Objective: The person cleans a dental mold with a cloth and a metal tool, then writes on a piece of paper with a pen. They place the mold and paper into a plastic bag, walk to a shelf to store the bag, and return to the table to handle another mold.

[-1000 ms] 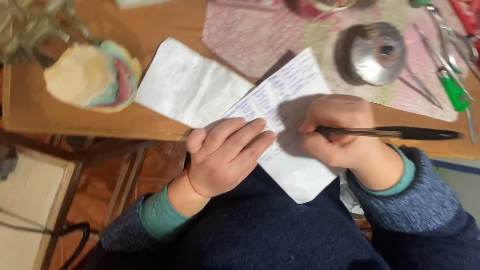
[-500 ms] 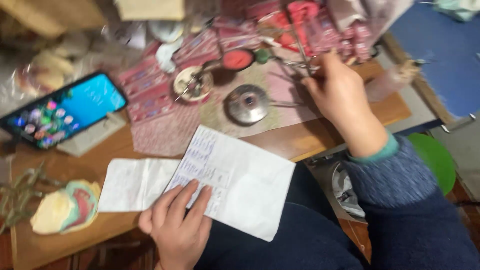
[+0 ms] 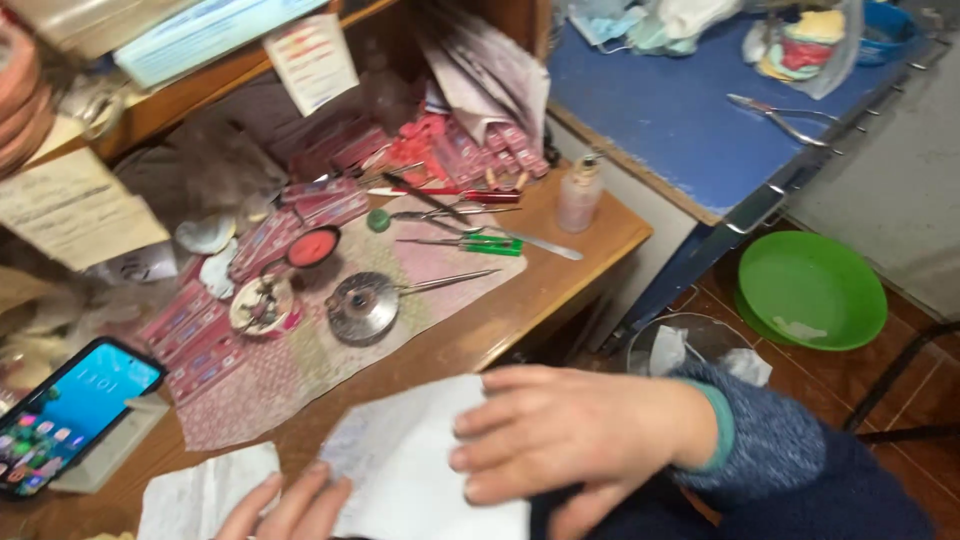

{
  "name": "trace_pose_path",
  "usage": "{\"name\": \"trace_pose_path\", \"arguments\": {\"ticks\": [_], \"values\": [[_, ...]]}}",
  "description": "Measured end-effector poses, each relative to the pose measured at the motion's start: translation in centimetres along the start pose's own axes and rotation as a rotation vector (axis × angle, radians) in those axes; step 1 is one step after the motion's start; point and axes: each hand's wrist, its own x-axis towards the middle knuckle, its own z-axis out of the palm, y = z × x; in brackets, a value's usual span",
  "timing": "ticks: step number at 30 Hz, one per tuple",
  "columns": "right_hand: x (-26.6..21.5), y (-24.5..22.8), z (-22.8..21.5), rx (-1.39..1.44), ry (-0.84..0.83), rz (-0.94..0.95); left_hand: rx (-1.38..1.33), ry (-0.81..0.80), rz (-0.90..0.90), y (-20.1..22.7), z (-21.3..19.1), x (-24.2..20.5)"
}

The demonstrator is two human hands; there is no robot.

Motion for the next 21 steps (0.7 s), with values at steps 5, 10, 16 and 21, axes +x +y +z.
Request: {"name": "trace_pose_path", "arguments": {"ticks": [5, 10, 16, 21], "values": [[-9.3, -2.9, -0.4, -0.055, 0.249, 0.209, -0.032, 0.227, -0.065, 7.3, -3.7, 9.3], [-22.8, -5.2, -3.8, 0.097, 0.765, 1.048, -0.161, 0.394, -0.256, 9.5, -1.6, 11.7], [-29.0, -1.4, -11.5, -0.336, 1.401, 0.860, -0.114, 0.426, -0.409, 8.1, 1.2, 7.1], [-36.4, 11.6, -13.3, -0.634, 0.651, 0.726, -0.030, 0.293, -0.645, 8.0, -5.7, 6.1]]}}
